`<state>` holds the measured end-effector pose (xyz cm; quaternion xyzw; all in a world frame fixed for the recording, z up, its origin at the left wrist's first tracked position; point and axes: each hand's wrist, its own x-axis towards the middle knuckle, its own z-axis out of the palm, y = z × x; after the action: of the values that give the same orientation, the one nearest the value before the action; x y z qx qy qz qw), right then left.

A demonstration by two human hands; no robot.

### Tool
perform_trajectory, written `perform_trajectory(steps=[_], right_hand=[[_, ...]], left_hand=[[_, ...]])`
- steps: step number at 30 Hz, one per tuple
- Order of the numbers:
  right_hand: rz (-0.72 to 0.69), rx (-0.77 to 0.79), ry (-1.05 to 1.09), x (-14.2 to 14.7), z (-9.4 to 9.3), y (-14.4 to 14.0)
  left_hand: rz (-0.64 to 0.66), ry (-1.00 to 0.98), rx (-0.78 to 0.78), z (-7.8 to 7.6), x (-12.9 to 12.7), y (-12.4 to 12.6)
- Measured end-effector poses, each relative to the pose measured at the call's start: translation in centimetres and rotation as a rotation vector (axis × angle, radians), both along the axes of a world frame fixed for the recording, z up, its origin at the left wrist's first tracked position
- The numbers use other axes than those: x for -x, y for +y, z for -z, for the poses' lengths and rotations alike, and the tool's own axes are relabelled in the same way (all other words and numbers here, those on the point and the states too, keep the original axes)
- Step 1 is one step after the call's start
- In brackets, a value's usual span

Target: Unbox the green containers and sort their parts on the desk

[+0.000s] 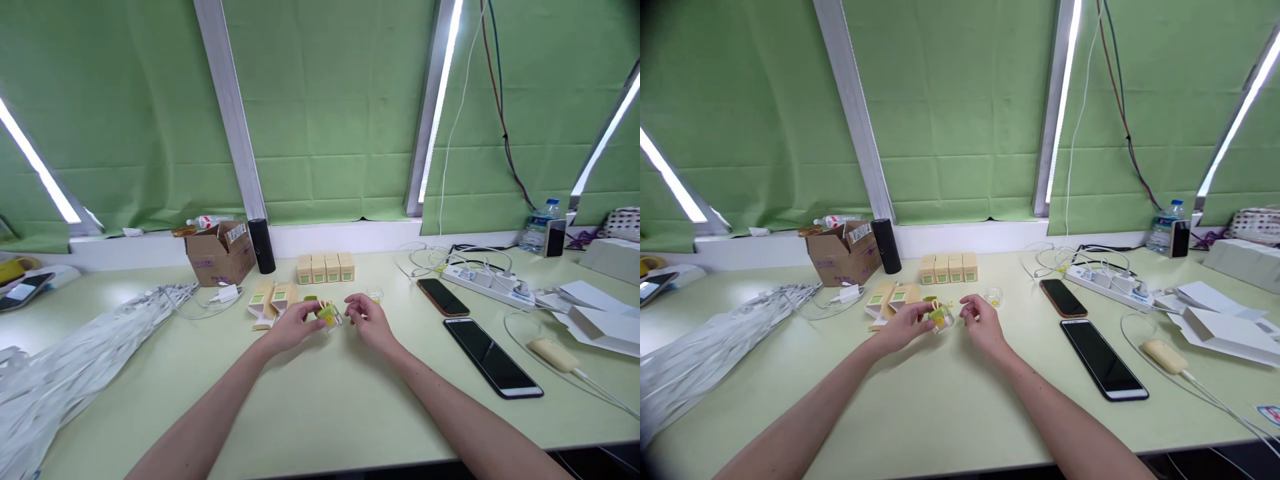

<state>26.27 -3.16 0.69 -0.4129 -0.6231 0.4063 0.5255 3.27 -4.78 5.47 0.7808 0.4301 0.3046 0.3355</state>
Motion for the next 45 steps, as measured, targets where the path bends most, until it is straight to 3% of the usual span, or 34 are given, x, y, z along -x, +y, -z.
perform_trajectory(steps=[5, 10, 14, 22, 26, 31, 34, 39, 45], right_hand=[[-0.444, 0.344, 0.296, 0.6, -0.9, -1.1], [-0.653, 0.368, 0.427, 0.7, -1.6, -2.0], [-0.62, 0.293, 0.455, 0.5, -1.2, -1.5], [-0.193, -0.041, 0.224, 0.9, -0.8, -1.8], [-0.113, -0.114, 0.158, 0.9, -0.9, -1.9], [-0.209, -0.013, 0.266, 0.7, -0.7, -1.4], [-0.337, 0.092, 0.388, 0.6, -0.7, -1.3], [-0.471, 0.297, 0.506, 0.7, -0.8, -1.3], [-0.552, 0.4, 0.476, 1.1, -0.6, -1.3]], left_hand=[[-0.035, -0.228, -0.008, 0.7, 0.0, 0.2], [-0.029, -0.261, -0.028, 1.2, -0.7, -0.5], [-0.019, -0.293, -0.095, 1.4, -1.0, -0.9], [-0.171, -0.316, -0.28, 2.1, -1.1, -0.8], [-0.218, -0.246, -0.412, 2.3, -1.2, -0.9], [-0.192, -0.235, -0.586, 1.9, -1.7, -1.4], [-0.192, -0.245, -0.592, 1.8, -1.8, -1.2], [-0.269, -0.321, -0.468, 2.3, -2.0, -0.6], [-0.325, -0.433, -0.193, 2.5, -2.4, -0.4]])
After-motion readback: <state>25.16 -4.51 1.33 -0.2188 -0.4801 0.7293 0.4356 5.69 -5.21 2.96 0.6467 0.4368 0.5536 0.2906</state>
